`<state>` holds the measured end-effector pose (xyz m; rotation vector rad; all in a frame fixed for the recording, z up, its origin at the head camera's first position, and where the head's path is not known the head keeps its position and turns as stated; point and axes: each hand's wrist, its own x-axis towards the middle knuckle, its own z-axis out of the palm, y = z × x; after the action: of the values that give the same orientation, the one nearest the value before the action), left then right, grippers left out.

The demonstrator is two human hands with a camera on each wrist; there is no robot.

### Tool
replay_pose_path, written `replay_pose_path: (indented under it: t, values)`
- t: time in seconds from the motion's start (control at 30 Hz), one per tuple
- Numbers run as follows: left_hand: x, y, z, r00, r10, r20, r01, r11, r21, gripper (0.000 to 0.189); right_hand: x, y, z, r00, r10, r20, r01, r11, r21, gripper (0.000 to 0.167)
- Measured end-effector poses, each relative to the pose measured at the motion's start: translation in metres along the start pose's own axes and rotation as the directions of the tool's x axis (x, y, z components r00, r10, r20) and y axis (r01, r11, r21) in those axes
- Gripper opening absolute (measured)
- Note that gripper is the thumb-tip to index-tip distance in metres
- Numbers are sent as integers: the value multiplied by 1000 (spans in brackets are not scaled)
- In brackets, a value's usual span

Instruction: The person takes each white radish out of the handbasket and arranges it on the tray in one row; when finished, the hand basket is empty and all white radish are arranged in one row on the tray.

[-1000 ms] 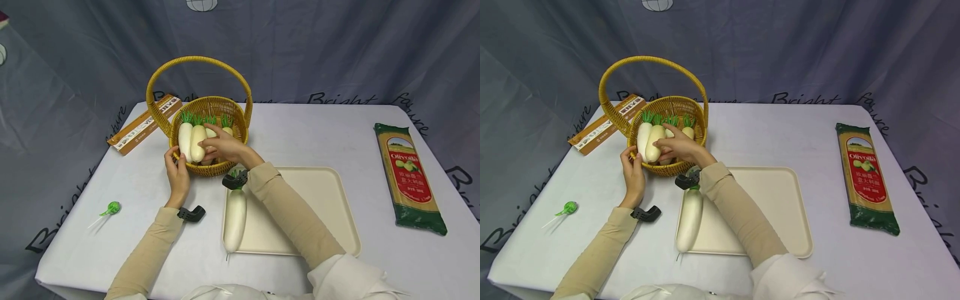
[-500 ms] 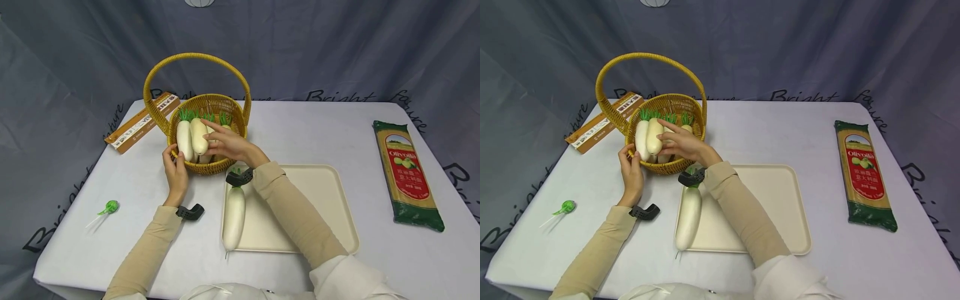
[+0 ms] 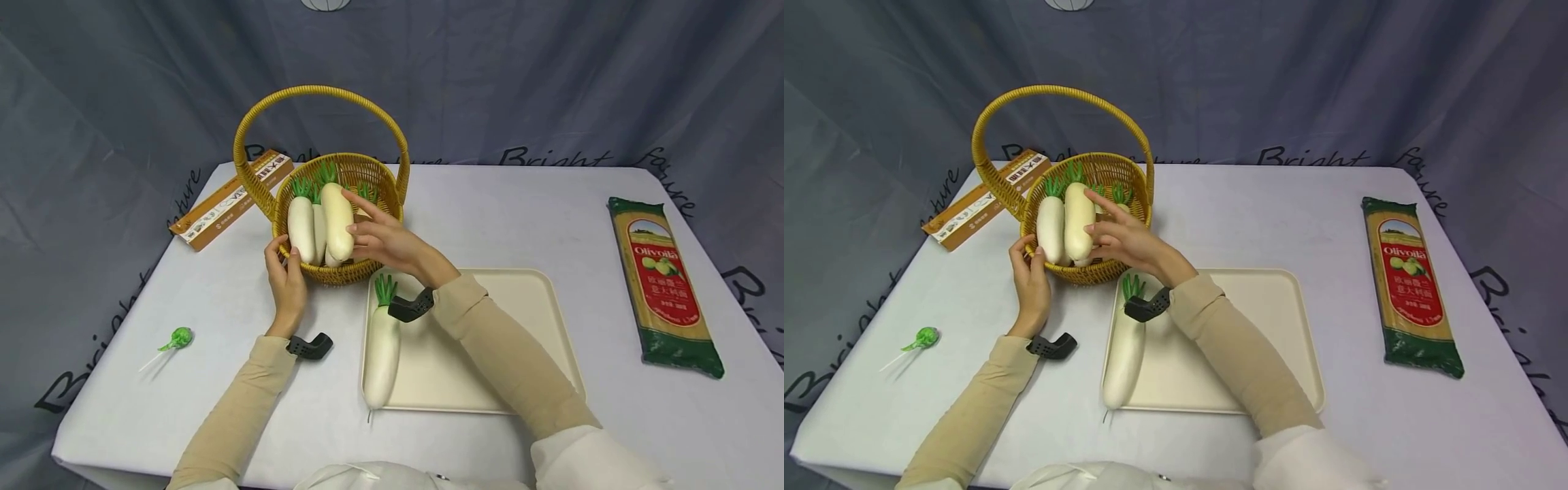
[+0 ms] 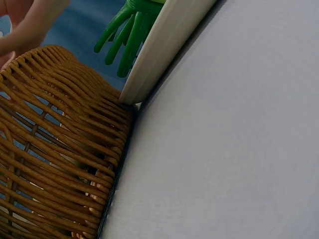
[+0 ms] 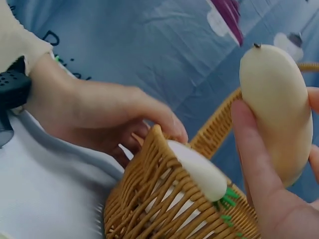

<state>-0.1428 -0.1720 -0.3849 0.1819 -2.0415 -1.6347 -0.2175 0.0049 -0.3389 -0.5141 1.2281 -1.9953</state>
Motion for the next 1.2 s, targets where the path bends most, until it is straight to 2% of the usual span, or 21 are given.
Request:
replay_pose_path:
  t: [0.2,0.4,0.63,0.83,1.0,1.2]
  values:
    - [0,0,0,1000,3,1,-3,1000,-6,36,-24,-9,12,999,-42,-34,39,996,-85,68]
    - [0,0,0,1000,7,5,-7,1000,-4,36,-69,-11,16,997,-53,-52,44,987,-157,71]
    - [1,0,0,1000,14,4,-14,1000,-5,37,-124,11,13,995,-90,-47,75,966,-245,76]
    - [-1,-1,0,1000,-8,2,8,1000,-9,37,-161,39,14,991,-126,-37,107,939,-328,78]
    - [-2,-2,0,1000,-24,10,24,1000,-14,37,-182,59,10,991,-95,-94,50,917,-396,77]
    - [0,-1,0,1000,-9,1,9,1000,-14,36,-186,73,7,985,-56,-160,-27,879,-475,77]
